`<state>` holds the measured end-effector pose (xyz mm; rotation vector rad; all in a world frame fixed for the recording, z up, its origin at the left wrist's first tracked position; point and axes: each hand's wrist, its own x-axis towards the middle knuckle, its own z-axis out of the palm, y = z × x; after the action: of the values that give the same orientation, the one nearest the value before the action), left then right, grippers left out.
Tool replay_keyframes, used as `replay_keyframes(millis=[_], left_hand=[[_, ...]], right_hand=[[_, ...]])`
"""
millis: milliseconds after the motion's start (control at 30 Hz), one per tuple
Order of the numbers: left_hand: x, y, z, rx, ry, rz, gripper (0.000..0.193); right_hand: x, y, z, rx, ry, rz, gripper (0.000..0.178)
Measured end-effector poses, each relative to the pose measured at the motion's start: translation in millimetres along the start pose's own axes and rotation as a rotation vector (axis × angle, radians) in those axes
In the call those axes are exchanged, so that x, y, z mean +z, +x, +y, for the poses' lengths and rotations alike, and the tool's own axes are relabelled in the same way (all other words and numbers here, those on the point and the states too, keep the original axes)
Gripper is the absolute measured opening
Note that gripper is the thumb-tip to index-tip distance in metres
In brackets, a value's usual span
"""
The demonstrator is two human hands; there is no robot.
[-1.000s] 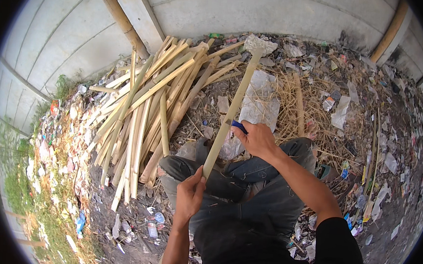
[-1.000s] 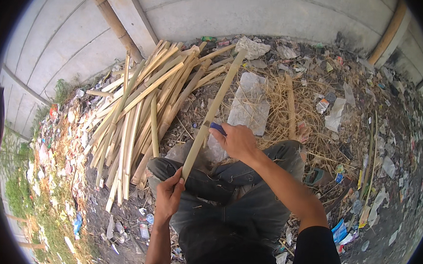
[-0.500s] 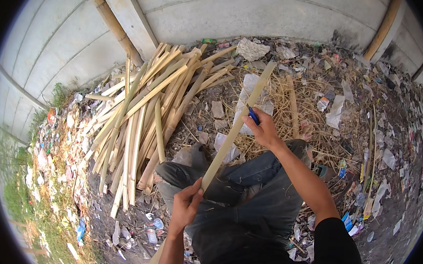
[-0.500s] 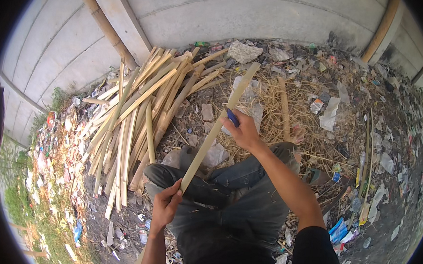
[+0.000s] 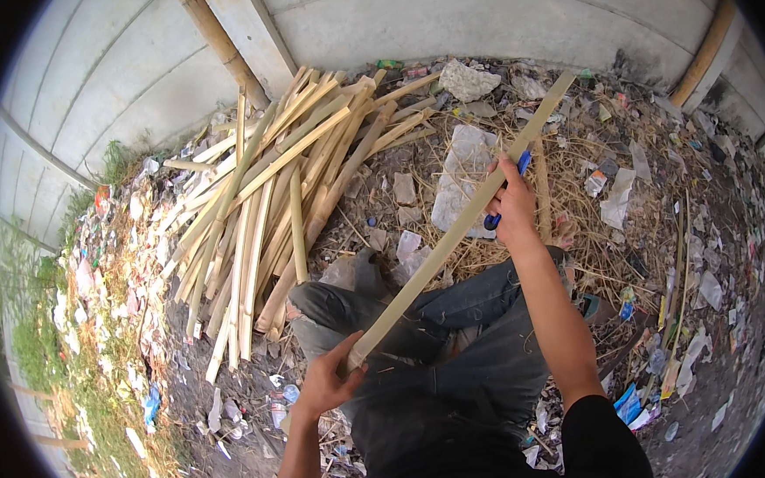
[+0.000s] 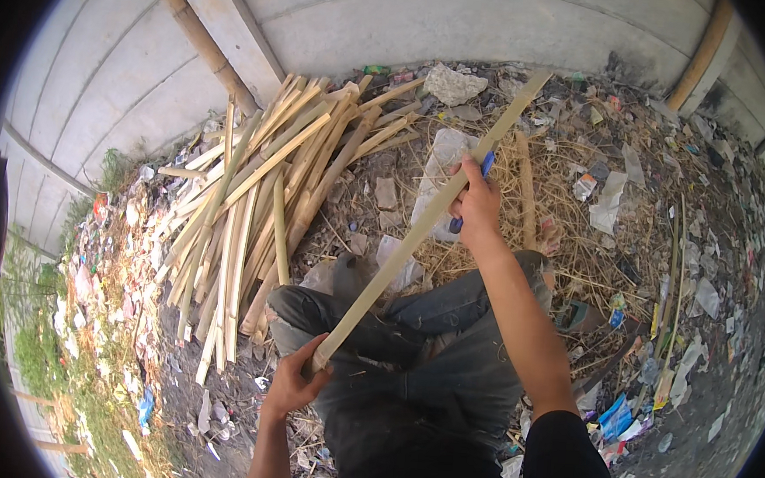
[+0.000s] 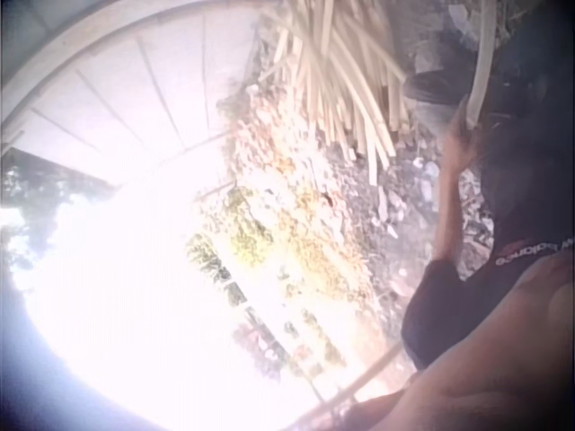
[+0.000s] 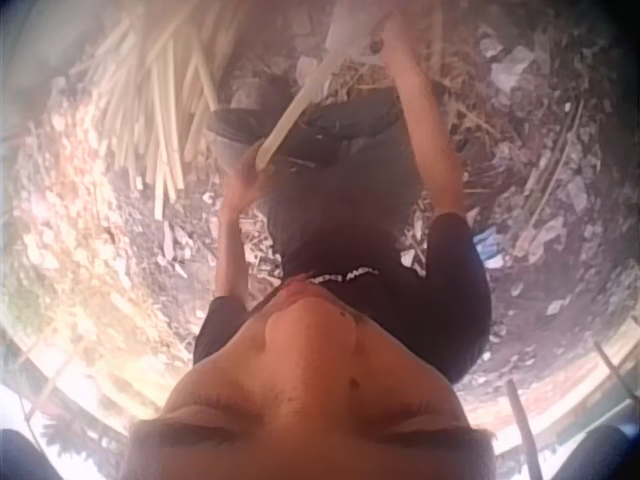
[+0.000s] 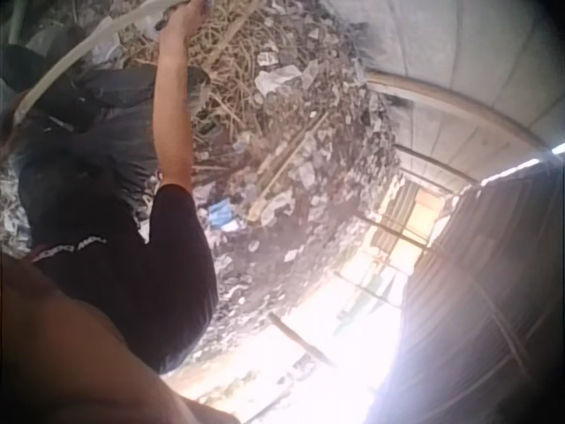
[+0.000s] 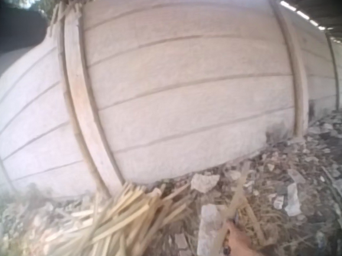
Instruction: The person sits on the ground and uses a blue utility knife to shave and smooth a long bamboo stick. They repeatedly scrape the surface of the stick to remove the outer layer and create a smooth finish. The person then switches to a machete to split the bamboo stick lengthwise.
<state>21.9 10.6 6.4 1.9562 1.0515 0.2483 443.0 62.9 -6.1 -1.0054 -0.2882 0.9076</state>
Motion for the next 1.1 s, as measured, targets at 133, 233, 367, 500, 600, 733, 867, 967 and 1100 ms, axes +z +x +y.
replay_keyframes(millis=[133,233,367,500,600,733,867,967,1100], left_hand=[[1,-11,-24,0.091,0.107,0.191,0.049],[7,-12,-32,0.076,0.024,0.213,0.046],[15,-9,-17,-0.086,-0.105,0.241,0.045],[14,-7,-12,-0.08,-0.148,0.292,0.047],[15,-6,-15,-0.112,-0.237,0.273,0.052],[15,-7,-14,-0.123,-0.268,0.233,0.053],[11,-10,-11,-0.185,-0.337,0.144,0.052],[10,-11,-11,-0.195,-0.394,0.1,0.05],[14,-17,-35,-0.078,-0.528,0.095,0.05]], right_hand=[[2,0,-29,0.011,-0.072,-0.066,0.036],[8,-27,-22,-0.048,-0.374,-0.223,0.037],[5,-56,10,-0.394,-0.727,-0.405,0.039],[13,-70,5,-0.349,-0.906,-0.474,0.04],[14,-61,2,-0.39,-0.956,-0.494,0.041],[25,-41,-3,-0.441,-1.033,-0.391,0.052],[27,-15,-15,-0.462,-1.11,-0.223,0.059],[31,-23,-17,-0.412,-1.104,-0.234,0.059],[32,-55,-3,-0.384,-1.11,-0.384,0.06]])
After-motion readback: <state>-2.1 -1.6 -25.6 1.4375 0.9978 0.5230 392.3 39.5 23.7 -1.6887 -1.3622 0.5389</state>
